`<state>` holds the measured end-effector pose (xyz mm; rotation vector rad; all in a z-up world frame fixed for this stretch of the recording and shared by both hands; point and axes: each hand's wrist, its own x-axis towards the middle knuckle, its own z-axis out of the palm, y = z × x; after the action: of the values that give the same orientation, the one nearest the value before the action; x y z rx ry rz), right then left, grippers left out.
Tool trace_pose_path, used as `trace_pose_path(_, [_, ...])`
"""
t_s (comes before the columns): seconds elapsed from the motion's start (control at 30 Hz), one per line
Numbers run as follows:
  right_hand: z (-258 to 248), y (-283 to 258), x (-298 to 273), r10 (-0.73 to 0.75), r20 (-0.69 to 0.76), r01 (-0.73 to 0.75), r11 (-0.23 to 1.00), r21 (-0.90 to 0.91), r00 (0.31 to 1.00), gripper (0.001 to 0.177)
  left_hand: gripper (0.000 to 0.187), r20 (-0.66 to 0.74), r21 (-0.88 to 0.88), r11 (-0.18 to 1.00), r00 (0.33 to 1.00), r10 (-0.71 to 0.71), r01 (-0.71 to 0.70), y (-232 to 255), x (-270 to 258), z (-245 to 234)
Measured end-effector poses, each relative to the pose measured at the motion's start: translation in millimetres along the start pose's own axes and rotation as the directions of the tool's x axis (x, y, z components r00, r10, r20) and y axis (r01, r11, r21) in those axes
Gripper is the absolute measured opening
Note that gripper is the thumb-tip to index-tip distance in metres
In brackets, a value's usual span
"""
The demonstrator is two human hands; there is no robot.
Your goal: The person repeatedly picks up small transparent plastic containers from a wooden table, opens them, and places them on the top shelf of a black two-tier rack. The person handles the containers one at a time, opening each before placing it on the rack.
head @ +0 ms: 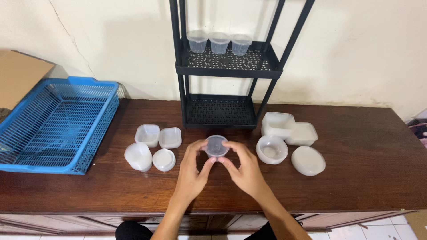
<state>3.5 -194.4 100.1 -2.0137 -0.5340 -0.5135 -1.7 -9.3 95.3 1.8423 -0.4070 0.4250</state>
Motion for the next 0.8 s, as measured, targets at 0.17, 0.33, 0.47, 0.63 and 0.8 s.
trace_pose_path(0.17, [-28.9,-39.4,19.7,-0.058,-0.034,0.057,0.998,-0.015,0.998,0.042,0.047,-0.029,-0.027,0.997,0.997,0.076,-0.077,36.3,19.2,-5.9])
trace_pose_path(0.33, [-42.7,-54.7,24.3,-0.092,-0.066,0.088,0.995,-0.054,0.994,0.041,0.045,-0.049,-0.018,0.992,0.991,0.123,-0.124,54.6,26.7,-7.5])
trace_pose_path(0.47, [-51.8,-47.2,35.6,-0.084,-0.116,0.073,0.993,-0.095,0.99,0.04,0.04,-0.023,0.023,0.99,0.99,0.142,-0.141,61.6,44.7,-4.7])
trace_pose_path(0.63, [-65.3,-34.1,72.2,-0.185,-0.222,0.149,0.975,-0.167,0.957,0.037,0.037,-0.032,0.112,0.956,0.961,0.276,-0.271,76.5,94.6,7.7])
trace_pose_path(0.8, [-82.6,-22.3,122.4,-0.146,-0.287,0.1,0.98,-0.17,0.947,0.034,0.037,-0.033,0.227,0.912,0.933,0.358,-0.342,86.1,151.2,21.9])
